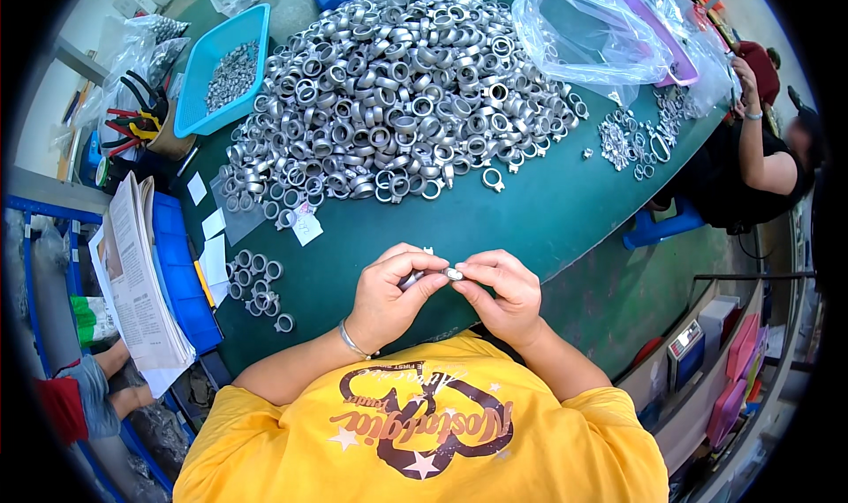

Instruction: The person picks up metal rings from a pile, rotates them by hand, and puts them into a clear plastic bag. The person then pulls out a small paper slip from the bag and puts it back before continuing to pick up and place more metal rings into the bag.

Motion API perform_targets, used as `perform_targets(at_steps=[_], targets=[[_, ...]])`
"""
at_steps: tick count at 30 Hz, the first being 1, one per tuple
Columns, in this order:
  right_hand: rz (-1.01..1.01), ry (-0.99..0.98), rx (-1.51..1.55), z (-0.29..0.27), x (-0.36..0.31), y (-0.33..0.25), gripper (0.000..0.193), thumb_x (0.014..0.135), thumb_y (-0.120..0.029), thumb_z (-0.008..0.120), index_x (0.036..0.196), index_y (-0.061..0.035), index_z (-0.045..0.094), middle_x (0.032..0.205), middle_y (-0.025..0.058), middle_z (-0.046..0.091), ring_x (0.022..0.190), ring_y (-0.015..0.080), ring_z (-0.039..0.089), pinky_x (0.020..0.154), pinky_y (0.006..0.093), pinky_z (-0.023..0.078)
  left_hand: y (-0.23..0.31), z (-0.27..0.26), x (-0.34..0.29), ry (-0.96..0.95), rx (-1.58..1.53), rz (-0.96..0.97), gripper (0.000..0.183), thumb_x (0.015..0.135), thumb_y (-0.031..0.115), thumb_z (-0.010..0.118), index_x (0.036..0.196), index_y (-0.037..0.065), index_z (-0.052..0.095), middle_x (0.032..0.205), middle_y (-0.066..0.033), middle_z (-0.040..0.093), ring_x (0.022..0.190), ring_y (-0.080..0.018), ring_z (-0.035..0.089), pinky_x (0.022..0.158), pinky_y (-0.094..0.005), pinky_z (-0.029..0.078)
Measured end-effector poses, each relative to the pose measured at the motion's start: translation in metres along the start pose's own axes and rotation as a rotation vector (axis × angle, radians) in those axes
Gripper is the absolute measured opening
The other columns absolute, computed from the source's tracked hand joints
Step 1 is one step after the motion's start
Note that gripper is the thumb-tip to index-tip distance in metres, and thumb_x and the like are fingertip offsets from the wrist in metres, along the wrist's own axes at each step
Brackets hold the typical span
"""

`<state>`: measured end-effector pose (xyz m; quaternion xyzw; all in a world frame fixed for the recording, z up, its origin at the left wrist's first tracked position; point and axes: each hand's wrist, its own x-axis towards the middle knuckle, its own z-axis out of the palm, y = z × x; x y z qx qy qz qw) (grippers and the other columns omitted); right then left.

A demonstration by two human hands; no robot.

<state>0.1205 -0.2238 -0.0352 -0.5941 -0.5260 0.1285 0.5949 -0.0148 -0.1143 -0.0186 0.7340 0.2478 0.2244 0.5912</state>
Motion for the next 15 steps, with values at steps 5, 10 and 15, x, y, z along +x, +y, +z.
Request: perform_targets(at_steps=[5, 10, 15], targets=[[-0.007, 0.004, -0.010, 0.0002, 0.0009, -0.0004, 0.020, 0.069, 0.002, 0.070, 0.087, -0.0002, 0.064, 0.081, 0.0112, 0.061, 0.069, 0.0195, 0.059, 0.060, 0.0250, 0.048, -0.0008, 0.0001, 0.0001, 0.003, 0.012, -0.004, 0.012, 0.077, 0.004, 0.065, 0.089, 0.002, 0.063, 0.084, -0.0043, 0.059, 0.072, -0.0091, 0.054, 0.063, -0.0196, 0.043], [-0.010, 0.001, -0.034, 0.0006, -0.0001, 0.0005, 0.019, 0.068, 0.002, 0.070, 0.087, -0.0006, 0.064, 0.082, 0.0111, 0.061, 0.069, 0.0199, 0.059, 0.059, 0.0252, 0.048, -0.0023, -0.0001, 0.0002, -0.003, 0.014, 0.018, 0.012, 0.077, 0.004, 0.065, 0.089, 0.002, 0.063, 0.084, -0.0042, 0.058, 0.072, -0.0093, 0.054, 0.063, -0.0199, 0.043], [-0.014, 0.007, -0.037, 0.0010, -0.0007, 0.0008, 0.020, 0.068, 0.003, 0.070, 0.087, -0.0007, 0.064, 0.081, 0.0106, 0.060, 0.069, 0.0198, 0.059, 0.059, 0.0252, 0.048, -0.0070, 0.0014, -0.0007, 0.004, -0.009, 0.020, 0.009, 0.080, 0.005, 0.063, 0.089, 0.001, 0.063, 0.086, -0.0035, 0.059, 0.072, -0.0083, 0.054, 0.062, -0.0187, 0.043]])
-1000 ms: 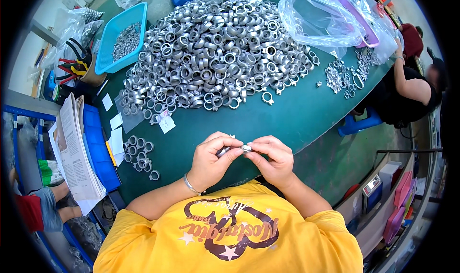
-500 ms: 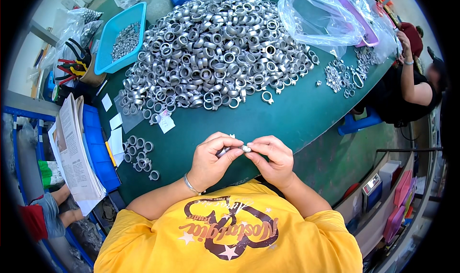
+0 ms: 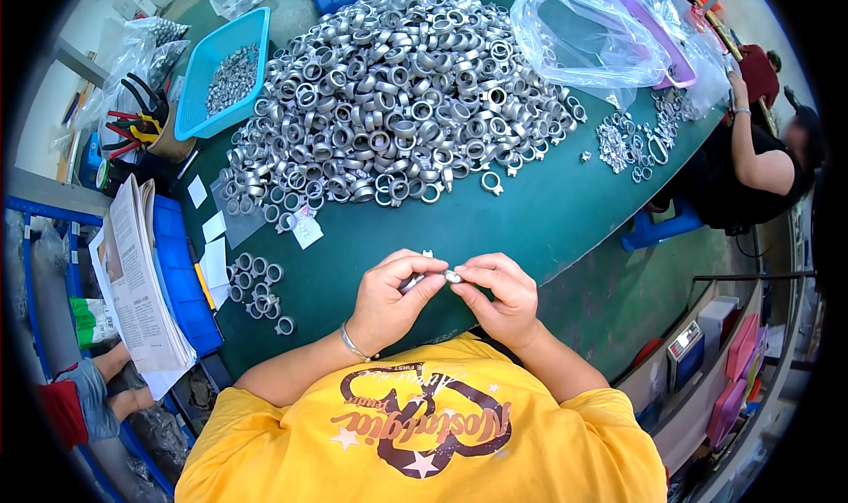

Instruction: The person picks up metal rings from a pile, rotates them by hand, and puts them into a clear plastic bag. The person then pulls out a small paper slip from the bag and puts it back before continuing to pick up and place more metal rings into the bag.

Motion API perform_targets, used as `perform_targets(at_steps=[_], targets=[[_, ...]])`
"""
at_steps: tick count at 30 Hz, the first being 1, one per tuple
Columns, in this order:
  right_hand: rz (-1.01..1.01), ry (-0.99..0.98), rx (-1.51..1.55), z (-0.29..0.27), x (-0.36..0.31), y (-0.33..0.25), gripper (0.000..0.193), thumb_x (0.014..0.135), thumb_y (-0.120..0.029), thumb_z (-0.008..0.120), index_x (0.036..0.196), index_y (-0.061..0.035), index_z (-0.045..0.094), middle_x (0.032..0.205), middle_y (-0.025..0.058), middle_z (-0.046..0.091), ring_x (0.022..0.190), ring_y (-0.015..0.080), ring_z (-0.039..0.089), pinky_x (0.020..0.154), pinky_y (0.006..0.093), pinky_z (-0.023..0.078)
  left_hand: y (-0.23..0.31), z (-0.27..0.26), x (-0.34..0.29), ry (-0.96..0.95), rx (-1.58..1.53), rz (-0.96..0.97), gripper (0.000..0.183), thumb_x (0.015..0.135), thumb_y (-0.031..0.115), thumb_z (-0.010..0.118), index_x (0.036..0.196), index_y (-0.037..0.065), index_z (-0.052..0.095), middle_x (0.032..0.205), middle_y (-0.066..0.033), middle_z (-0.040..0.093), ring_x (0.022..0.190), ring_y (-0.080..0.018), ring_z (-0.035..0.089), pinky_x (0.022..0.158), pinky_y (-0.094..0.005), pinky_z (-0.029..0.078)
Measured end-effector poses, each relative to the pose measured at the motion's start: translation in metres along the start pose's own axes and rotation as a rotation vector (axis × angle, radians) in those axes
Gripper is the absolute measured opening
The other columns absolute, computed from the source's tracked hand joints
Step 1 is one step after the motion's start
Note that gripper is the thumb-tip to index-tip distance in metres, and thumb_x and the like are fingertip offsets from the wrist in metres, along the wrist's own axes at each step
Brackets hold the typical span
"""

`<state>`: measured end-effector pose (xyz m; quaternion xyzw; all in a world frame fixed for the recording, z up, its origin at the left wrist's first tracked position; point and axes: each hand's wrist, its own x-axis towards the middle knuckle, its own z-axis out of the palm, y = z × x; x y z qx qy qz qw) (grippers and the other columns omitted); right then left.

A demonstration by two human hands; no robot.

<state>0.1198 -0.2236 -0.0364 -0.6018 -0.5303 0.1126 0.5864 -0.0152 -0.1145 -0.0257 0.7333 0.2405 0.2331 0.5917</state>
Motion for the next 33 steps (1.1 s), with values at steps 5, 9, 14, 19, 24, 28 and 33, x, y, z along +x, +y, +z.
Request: perform_targets(at_steps=[5, 9, 14, 19, 24, 28, 33], targets=[[-0.010, 0.011, -0.032, 0.001, -0.003, 0.000, 0.023, 0.066, 0.005, 0.070, 0.087, 0.0002, 0.063, 0.091, 0.0125, 0.058, 0.074, 0.0204, 0.060, 0.063, 0.0264, 0.050, 0.000, 0.002, -0.001, -0.031, -0.287, -0.213, 0.015, 0.083, 0.006, 0.060, 0.096, -0.002, 0.060, 0.088, -0.0056, 0.061, 0.069, -0.0077, 0.056, 0.057, -0.0166, 0.043], [-0.009, 0.055, -0.012, 0.001, -0.003, 0.001, 0.023, 0.066, 0.009, 0.069, 0.087, 0.0013, 0.062, 0.102, 0.0154, 0.054, 0.081, 0.0222, 0.060, 0.069, 0.0270, 0.052, 0.005, 0.000, 0.000, -0.076, -0.495, -0.396, 0.018, 0.083, 0.005, 0.060, 0.098, -0.003, 0.056, 0.089, -0.0100, 0.062, 0.071, -0.0112, 0.061, 0.057, -0.0191, 0.048], [-0.072, 0.079, -0.027, 0.000, -0.004, -0.001, 0.023, 0.066, 0.010, 0.067, 0.087, 0.0020, 0.062, 0.100, 0.0160, 0.055, 0.084, 0.0230, 0.060, 0.070, 0.0273, 0.052, 0.005, 0.003, 0.002, -0.062, -0.620, -0.409, 0.012, 0.082, 0.001, 0.059, 0.093, -0.003, 0.057, 0.089, -0.0124, 0.062, 0.078, -0.0168, 0.064, 0.064, -0.0242, 0.053], [-0.023, 0.193, 0.096, 0.008, -0.014, 0.002, 0.031, 0.066, 0.010, 0.068, 0.092, 0.0001, 0.055, 0.098, 0.0160, 0.056, 0.082, 0.0232, 0.061, 0.069, 0.0274, 0.052, 0.004, 0.007, 0.001, -0.028, -0.723, -0.550, 0.011, 0.083, 0.000, 0.056, 0.094, -0.003, 0.058, 0.092, -0.0129, 0.062, 0.080, -0.0176, 0.064, 0.069, -0.0252, 0.054], [-0.062, 0.186, 0.028, 0.009, -0.016, 0.004, 0.037, 0.065, 0.009, 0.071, 0.093, -0.0026, 0.050, 0.094, 0.0148, 0.058, 0.081, 0.0229, 0.061, 0.068, 0.0277, 0.051, 0.002, 0.006, 0.000, -0.042, -0.813, -0.596, 0.015, 0.086, 0.006, 0.054, 0.098, -0.002, 0.059, 0.095, -0.0117, 0.063, 0.082, -0.0159, 0.063, 0.074, -0.0257, 0.053], [-0.090, 0.187, -0.033, 0.008, -0.012, 0.002, 0.033, 0.064, 0.008, 0.072, 0.090, -0.0020, 0.054, 0.092, 0.0134, 0.059, 0.081, 0.0227, 0.061, 0.069, 0.0272, 0.051, 0.004, 0.007, 0.000, -0.049, -0.847, -0.556, 0.018, 0.088, 0.012, 0.054, 0.100, 0.000, 0.059, 0.095, -0.0106, 0.063, 0.083, -0.0152, 0.062, 0.075, -0.0257, 0.052], [-0.013, 0.125, 0.002, 0.005, -0.003, -0.009, 0.025, 0.067, 0.007, 0.070, 0.090, 0.0009, 0.060, 0.091, 0.0124, 0.059, 0.081, 0.0207, 0.060, 0.068, 0.0261, 0.051, -0.002, 0.004, -0.002, -0.102, -0.939, -0.569, 0.019, 0.088, 0.013, 0.054, 0.100, 0.000, 0.059, 0.092, -0.0085, 0.063, 0.078, -0.0143, 0.062, 0.072, -0.0250, 0.052]])
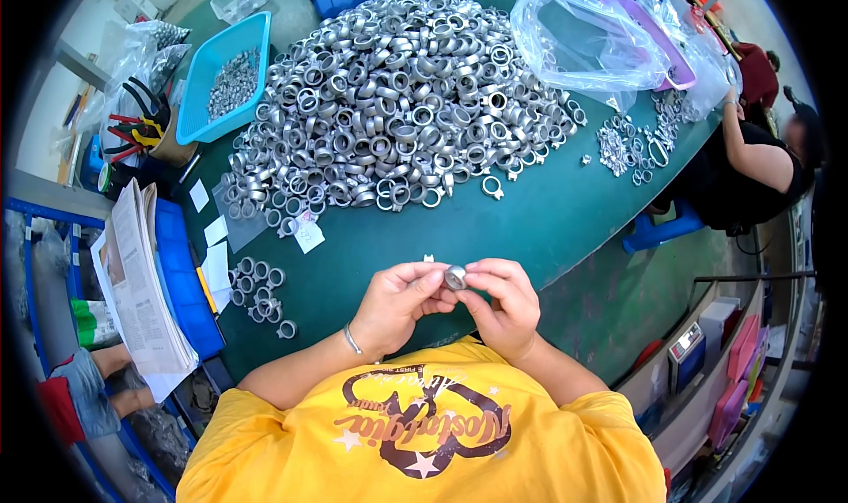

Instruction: The person picks up metal rings from a pile, rotates them by hand, and puts them into a clear plastic bag. The person then pulls out a small paper slip from the bag and puts it back before continuing to pick up and place more metal rings into the bag.

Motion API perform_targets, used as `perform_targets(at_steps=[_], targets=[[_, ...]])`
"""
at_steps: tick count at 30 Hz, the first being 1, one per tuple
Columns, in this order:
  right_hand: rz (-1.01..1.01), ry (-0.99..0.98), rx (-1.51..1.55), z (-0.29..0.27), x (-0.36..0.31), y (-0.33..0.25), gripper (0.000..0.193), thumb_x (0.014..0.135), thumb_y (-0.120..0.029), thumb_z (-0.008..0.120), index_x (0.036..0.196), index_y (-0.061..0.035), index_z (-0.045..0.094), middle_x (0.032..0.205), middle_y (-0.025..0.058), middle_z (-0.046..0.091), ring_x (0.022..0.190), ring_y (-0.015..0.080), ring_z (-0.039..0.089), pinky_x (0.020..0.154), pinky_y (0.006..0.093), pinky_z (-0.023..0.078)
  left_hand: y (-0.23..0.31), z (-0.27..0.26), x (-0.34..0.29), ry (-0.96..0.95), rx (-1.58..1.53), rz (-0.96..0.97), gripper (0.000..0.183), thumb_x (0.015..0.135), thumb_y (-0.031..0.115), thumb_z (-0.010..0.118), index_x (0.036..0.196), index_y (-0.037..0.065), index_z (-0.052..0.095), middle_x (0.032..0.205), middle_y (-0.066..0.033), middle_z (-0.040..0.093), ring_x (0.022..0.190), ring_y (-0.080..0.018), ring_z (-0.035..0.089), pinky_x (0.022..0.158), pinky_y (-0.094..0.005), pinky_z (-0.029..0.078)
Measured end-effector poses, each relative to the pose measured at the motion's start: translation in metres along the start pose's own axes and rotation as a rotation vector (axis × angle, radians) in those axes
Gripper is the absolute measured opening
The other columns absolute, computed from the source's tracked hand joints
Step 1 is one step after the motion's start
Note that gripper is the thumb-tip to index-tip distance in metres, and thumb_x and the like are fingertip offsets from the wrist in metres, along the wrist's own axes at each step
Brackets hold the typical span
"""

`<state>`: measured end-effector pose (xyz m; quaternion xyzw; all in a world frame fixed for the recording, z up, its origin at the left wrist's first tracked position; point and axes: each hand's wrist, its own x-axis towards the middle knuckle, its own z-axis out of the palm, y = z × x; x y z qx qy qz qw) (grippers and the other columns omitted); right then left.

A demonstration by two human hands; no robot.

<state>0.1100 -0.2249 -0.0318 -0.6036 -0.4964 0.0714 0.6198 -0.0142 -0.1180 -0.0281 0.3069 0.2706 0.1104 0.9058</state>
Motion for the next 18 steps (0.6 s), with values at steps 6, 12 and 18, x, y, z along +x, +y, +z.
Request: perform_targets(at_steps=[6, 12, 18], targets=[[0.512, 0.028, 0.581, 0.003, -0.007, 0.005, 0.023, 0.076, 0.006, 0.063, 0.099, 0.0042, 0.059, 0.100, 0.0105, 0.055, 0.082, 0.0140, 0.058, 0.070, 0.0240, 0.049, -0.001, -0.003, -0.001, 0.012, 0.053, 0.008, 0.018, 0.089, 0.012, 0.052, 0.101, 0.000, 0.057, 0.089, -0.0081, 0.062, 0.075, -0.0135, 0.061, 0.069, -0.0253, 0.052], [0.015, -0.090, 0.004, 0.000, 0.001, 0.005, 0.020, 0.065, 0.007, 0.067, 0.082, -0.0026, 0.065, 0.085, 0.0104, 0.062, 0.079, 0.0235, 0.059, 0.069, 0.0286, 0.048, 0.000, 0.000, 0.001, 0.063, -0.004, 0.009, 0.020, 0.089, 0.011, 0.051, 0.104, -0.002, 0.057, 0.095, -0.0101, 0.062, 0.083, -0.0156, 0.061, 0.077, -0.0281, 0.052], [-0.218, -0.206, 0.009, -0.010, 0.005, 0.014, 0.017, 0.058, 0.014, 0.057, 0.066, -0.0010, 0.060, 0.086, 0.0110, 0.062, 0.078, 0.0262, 0.061, 0.070, 0.0335, 0.050, 0.004, -0.001, 0.002, 0.057, -0.098, -0.010, 0.023, 0.090, 0.012, 0.048, 0.105, -0.004, 0.056, 0.104, -0.0139, 0.060, 0.093, -0.0201, 0.060, 0.084, -0.0312, 0.050]])
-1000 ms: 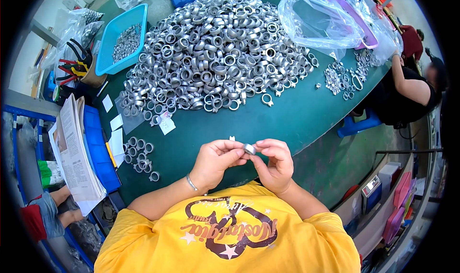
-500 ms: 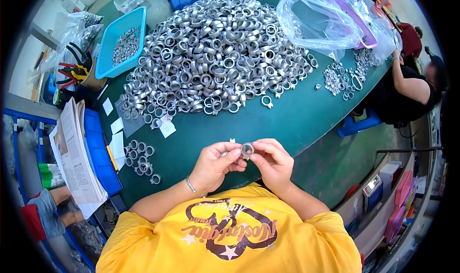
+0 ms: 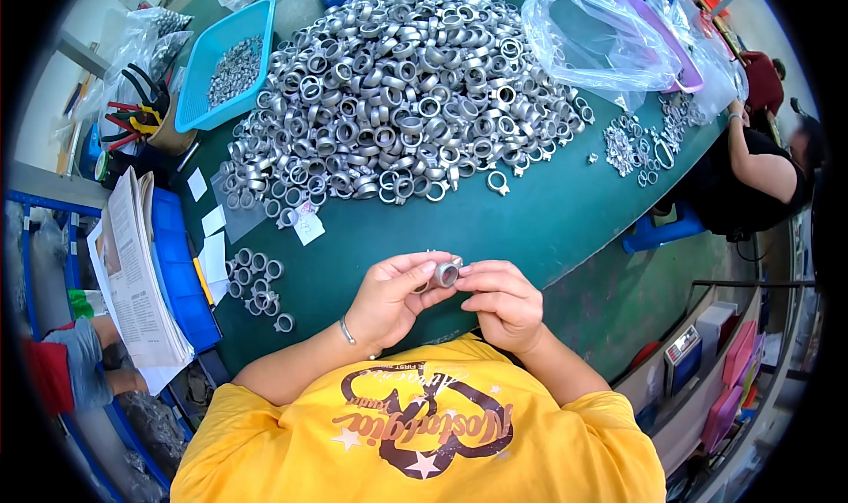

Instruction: The person picks up metal rings from a pile, rotates them by hand, and puts them into a clear plastic bag. The person then pulls out a small paper slip from the bag and puts it back before continuing to pick up and place more metal rings into the bag.

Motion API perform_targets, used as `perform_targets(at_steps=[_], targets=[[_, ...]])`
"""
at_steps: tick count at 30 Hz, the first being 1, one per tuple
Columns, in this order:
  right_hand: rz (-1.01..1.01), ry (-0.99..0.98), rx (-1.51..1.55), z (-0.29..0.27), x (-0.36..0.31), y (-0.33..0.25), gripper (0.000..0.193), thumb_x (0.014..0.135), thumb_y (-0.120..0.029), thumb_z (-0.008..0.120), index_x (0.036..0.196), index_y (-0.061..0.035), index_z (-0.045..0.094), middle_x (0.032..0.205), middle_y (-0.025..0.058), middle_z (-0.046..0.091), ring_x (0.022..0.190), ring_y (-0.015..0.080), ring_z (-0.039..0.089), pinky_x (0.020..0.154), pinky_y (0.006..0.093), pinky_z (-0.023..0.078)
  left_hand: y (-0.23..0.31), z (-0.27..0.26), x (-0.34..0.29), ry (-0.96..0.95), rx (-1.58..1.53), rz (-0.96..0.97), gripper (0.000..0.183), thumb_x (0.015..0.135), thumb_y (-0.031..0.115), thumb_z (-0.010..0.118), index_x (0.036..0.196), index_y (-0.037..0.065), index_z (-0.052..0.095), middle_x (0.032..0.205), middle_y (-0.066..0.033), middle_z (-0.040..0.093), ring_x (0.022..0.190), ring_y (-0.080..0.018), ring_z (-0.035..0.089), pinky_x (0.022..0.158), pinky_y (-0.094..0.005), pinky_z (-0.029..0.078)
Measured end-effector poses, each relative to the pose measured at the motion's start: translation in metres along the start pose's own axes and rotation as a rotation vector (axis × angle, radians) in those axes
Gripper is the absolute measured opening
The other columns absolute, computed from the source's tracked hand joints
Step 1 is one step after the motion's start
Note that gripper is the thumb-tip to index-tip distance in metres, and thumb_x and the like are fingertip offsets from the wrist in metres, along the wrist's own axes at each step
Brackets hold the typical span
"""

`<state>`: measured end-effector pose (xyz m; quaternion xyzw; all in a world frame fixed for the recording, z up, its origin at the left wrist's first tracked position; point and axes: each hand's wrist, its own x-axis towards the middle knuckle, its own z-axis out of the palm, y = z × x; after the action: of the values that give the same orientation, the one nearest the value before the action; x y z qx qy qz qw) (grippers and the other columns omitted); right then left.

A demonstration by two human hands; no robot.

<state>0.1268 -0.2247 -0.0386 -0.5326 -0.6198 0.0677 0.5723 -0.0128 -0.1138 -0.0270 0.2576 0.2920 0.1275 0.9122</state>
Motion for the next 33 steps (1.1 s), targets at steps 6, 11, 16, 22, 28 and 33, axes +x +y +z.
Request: perform_targets(at_steps=[6, 11, 16, 22, 28, 33], targets=[[0.315, 0.181, -0.499, -0.022, 0.019, 0.048, 0.015, 0.071, 0.006, 0.056, 0.084, -0.0022, 0.059, 0.086, 0.0130, 0.057, 0.078, 0.0293, 0.054, 0.068, 0.0344, 0.045, 0.006, 0.004, 0.001, 0.013, -0.128, -0.088, 0.025, 0.091, 0.011, 0.044, 0.109, -0.004, 0.052, 0.104, -0.0154, 0.059, 0.094, -0.0242, 0.060, 0.080, -0.0321, 0.052], [0.352, -0.003, -0.720, -0.015, 0.038, 0.067, 0.023, 0.066, -0.013, 0.072, 0.084, -0.0055, 0.059, 0.085, 0.0095, 0.052, 0.078, 0.0276, 0.050, 0.068, 0.0367, 0.042, 0.006, 0.001, 0.006, 0.027, -0.128, -0.068, 0.014, 0.089, 0.012, 0.047, 0.093, 0.000, 0.054, 0.086, -0.0093, 0.058, 0.080, -0.0189, 0.061, 0.063, -0.0270, 0.054], [0.279, -0.012, -0.473, -0.020, 0.026, 0.069, 0.025, 0.063, -0.007, 0.073, 0.080, -0.0048, 0.055, 0.087, 0.0095, 0.055, 0.079, 0.0273, 0.052, 0.069, 0.0351, 0.043, 0.013, 0.003, 0.007, 0.061, 0.026, 0.011, 0.010, 0.086, 0.009, 0.054, 0.092, 0.001, 0.055, 0.085, -0.0092, 0.059, 0.075, -0.0164, 0.061, 0.057, -0.0242, 0.053], [0.300, 0.159, 0.189, -0.002, 0.014, 0.034, 0.043, 0.064, 0.003, 0.073, 0.099, -0.0039, 0.048, 0.095, 0.0095, 0.057, 0.085, 0.0176, 0.053, 0.069, 0.0267, 0.045, 0.013, 0.011, 0.016, 0.060, 0.196, -0.005, 0.019, 0.084, 0.008, 0.058, 0.101, -0.001, 0.055, 0.088, -0.0092, 0.060, 0.074, -0.0149, 0.061, 0.055, -0.0228, 0.052], [0.198, 0.137, 0.278, 0.003, 0.011, 0.023, 0.052, 0.066, 0.007, 0.071, 0.109, -0.0013, 0.042, 0.105, 0.0146, 0.050, 0.093, 0.0209, 0.054, 0.075, 0.0270, 0.048, 0.010, 0.008, 0.016, -0.018, 0.201, -0.035, 0.017, 0.084, 0.006, 0.059, 0.098, -0.001, 0.056, 0.090, -0.0081, 0.060, 0.075, -0.0138, 0.060, 0.057, -0.0221, 0.050], [0.354, 0.103, 0.361, 0.000, 0.018, 0.014, 0.055, 0.068, 0.006, 0.070, 0.117, 0.0006, 0.044, 0.106, 0.0115, 0.049, 0.099, 0.0199, 0.054, 0.079, 0.0269, 0.047, 0.005, 0.004, 0.015, -0.083, 0.218, 0.019, 0.012, 0.082, 0.005, 0.060, 0.093, 0.000, 0.058, 0.092, -0.0064, 0.057, 0.073, -0.0131, 0.058, 0.058, -0.0214, 0.048]])
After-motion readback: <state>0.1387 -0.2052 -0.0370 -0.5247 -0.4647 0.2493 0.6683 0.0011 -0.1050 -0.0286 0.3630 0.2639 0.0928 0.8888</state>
